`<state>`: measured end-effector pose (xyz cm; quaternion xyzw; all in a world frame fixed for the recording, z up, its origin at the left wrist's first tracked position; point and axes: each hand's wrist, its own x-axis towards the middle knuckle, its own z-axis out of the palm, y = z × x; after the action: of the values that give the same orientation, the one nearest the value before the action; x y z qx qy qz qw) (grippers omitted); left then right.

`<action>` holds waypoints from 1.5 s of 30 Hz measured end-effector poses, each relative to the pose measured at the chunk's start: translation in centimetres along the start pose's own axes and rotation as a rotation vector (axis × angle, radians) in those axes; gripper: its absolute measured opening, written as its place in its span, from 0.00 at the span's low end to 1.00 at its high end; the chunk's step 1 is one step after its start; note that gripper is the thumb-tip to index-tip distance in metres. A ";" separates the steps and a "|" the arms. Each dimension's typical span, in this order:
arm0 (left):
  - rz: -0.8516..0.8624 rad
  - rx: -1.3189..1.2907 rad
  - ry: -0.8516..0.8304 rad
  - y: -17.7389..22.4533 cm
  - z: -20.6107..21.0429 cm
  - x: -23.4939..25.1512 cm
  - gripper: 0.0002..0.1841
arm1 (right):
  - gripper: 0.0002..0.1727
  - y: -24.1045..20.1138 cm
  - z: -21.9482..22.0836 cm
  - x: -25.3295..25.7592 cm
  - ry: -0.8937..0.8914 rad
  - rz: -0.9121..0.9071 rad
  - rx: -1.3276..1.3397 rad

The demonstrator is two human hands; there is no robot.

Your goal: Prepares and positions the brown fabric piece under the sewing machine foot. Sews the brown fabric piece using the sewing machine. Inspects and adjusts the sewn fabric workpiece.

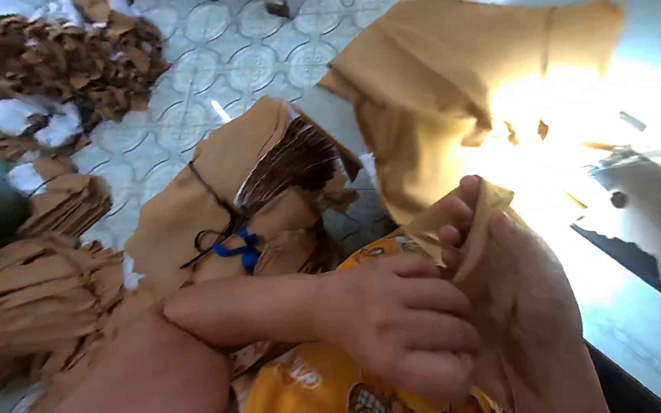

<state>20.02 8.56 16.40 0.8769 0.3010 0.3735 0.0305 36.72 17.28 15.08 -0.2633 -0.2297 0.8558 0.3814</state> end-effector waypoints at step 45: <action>-0.343 -0.120 -0.207 -17.3 13.2 11.3 0.13 | 0.28 0.0 -7.0 -2.8 0.515 -0.289 -1.428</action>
<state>26.30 31.14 9.25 0.8432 0.4183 0.2878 0.1766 42.65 16.47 10.58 -0.6036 -0.6622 0.3535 0.2686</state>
